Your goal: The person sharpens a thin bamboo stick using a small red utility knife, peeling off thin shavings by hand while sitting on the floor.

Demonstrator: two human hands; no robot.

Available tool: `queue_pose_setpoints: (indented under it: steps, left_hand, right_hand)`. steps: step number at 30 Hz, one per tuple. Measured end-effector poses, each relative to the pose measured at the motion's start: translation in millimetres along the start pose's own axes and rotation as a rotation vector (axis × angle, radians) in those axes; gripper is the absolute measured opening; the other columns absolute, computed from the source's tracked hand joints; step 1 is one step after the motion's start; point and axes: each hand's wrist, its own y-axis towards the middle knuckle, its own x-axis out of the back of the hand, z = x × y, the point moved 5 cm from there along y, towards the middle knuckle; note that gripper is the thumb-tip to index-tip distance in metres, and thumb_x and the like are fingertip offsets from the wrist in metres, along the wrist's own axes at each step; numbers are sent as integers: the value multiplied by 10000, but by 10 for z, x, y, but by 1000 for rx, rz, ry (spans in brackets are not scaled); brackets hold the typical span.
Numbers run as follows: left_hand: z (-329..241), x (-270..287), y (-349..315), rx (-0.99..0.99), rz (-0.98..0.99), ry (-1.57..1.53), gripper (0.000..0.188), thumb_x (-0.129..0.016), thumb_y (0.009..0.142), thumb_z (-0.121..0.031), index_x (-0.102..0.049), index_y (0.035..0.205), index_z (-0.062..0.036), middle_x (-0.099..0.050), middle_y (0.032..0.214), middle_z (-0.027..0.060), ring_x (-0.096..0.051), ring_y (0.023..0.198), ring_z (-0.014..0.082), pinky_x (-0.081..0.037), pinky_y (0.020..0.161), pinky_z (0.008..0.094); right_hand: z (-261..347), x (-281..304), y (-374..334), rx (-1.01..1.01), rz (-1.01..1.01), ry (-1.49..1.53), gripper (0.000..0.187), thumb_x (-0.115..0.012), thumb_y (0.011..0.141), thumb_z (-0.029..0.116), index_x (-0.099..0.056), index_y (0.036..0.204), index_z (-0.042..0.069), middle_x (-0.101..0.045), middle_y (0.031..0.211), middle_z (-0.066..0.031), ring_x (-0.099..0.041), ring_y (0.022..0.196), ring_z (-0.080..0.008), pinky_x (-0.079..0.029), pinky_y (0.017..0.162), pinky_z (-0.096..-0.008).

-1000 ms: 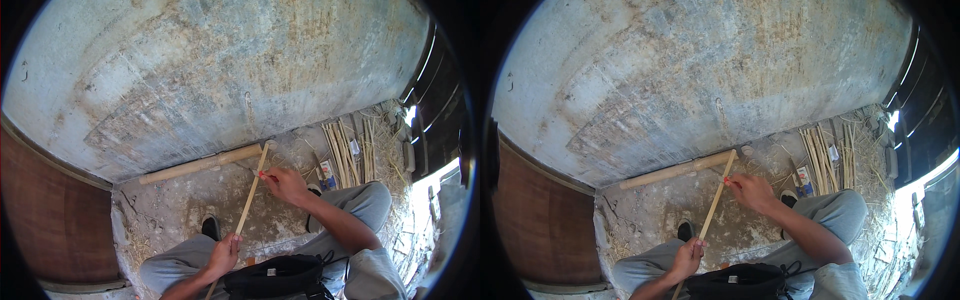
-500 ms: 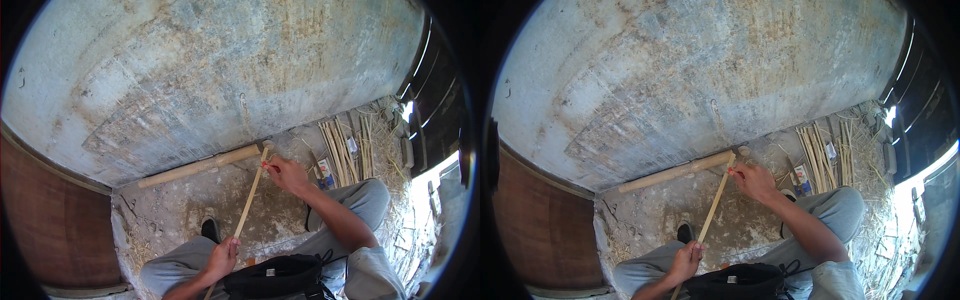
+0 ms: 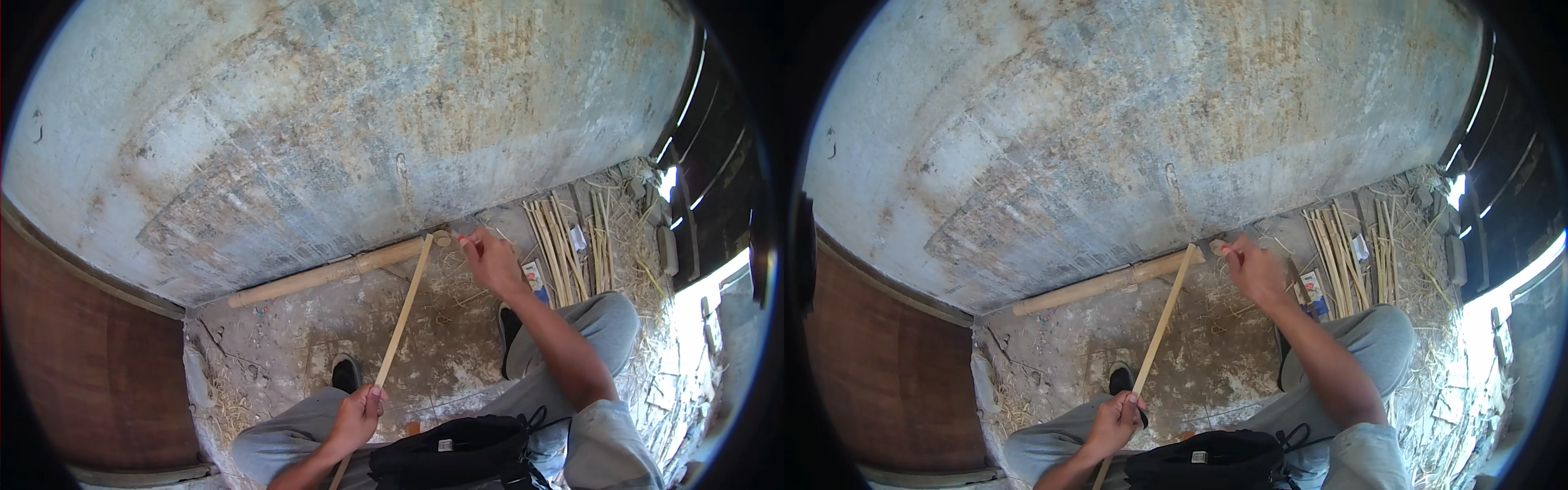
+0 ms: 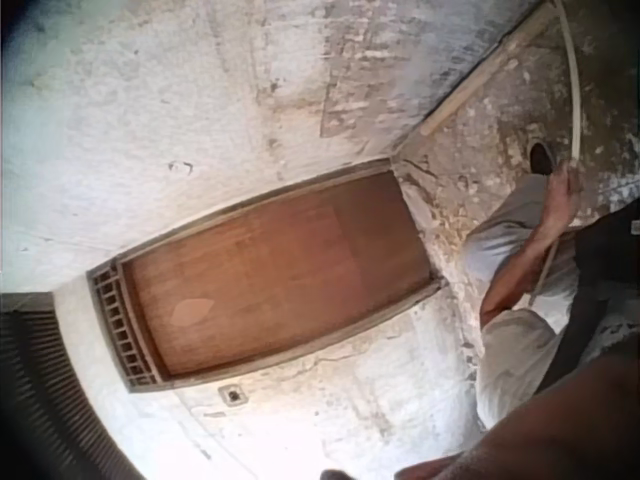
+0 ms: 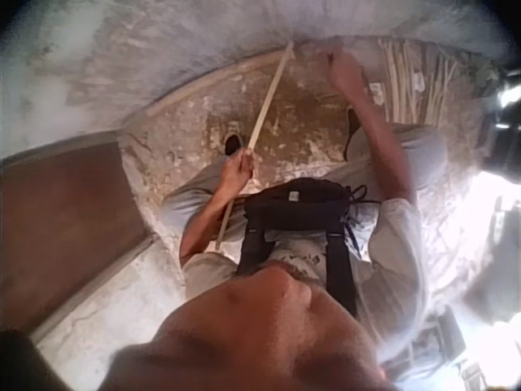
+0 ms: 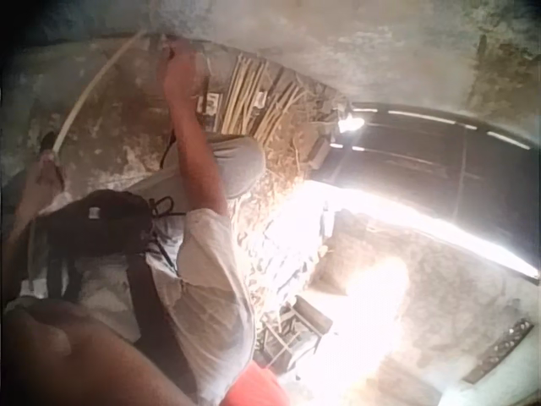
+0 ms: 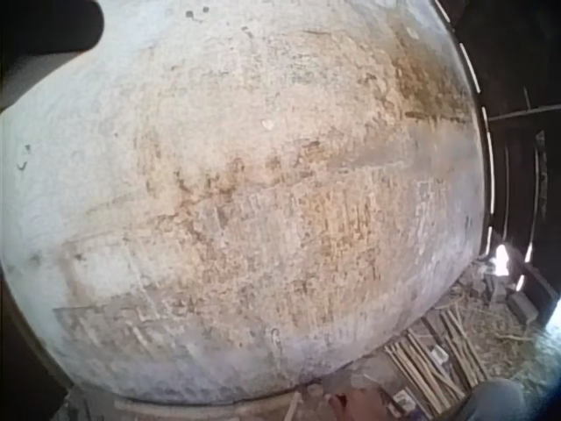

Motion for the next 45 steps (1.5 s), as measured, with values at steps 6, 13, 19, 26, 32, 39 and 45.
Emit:
queue_pose_setpoints:
  steps: [6,13,19,26,32,39,45]
  left_hand:
    - [-21,-74,108,268,150,-483,292,-430,1088,-254,-569,984,-20,-420,630,-41,-358,490,47,-299,442,243]
    - [-13,-109,179,317,180,-608,302,-417,1095,-276,-554,1005,-22,-403,644,-36,-318,480,42,-266,425,231]
    - [-60,-135,195,287,173,-587,297,-413,1095,-265,-549,986,-25,-408,642,-36,-326,478,44,-277,429,230]
    - [-58,-156,149,240,167,-501,291,-408,1094,-251,-543,955,-34,-436,641,-30,-365,488,47,-309,436,229]
    - [-5,-156,162,194,152,-475,289,-419,1090,-252,-547,945,-37,-435,635,-30,-397,522,49,-344,472,236]
    - [12,-177,79,133,163,-419,277,-419,1090,-230,-548,951,-27,-449,643,-22,-414,535,58,-359,487,243]
    - [-38,-178,41,122,162,-354,287,-414,1091,-234,-546,956,-17,-444,636,-23,-401,535,56,-351,490,235]
  right_hand:
    - [339,-165,-322,129,-4,285,227,-639,962,306,-663,989,82,-677,735,-141,-674,667,-353,-517,615,-450]
    - [652,-244,-666,380,155,234,181,-668,943,241,-657,940,61,-683,762,-123,-669,639,-324,-509,568,-426]
    - [654,-267,-783,484,196,232,147,-671,935,221,-647,946,76,-687,799,-118,-671,655,-333,-510,561,-436]
    - [592,-272,-721,444,231,133,159,-676,938,229,-692,951,72,-679,760,-110,-680,642,-293,-530,583,-393]
    - [584,-260,-714,495,152,173,156,-679,931,224,-685,927,68,-664,714,-119,-673,614,-302,-524,566,-398]
    - [472,-155,-535,367,58,161,192,-671,929,290,-657,924,99,-693,761,-121,-681,662,-357,-526,573,-467]
    - [354,-163,-423,316,81,108,213,-657,940,312,-648,907,102,-682,726,-122,-674,658,-371,-526,586,-479]
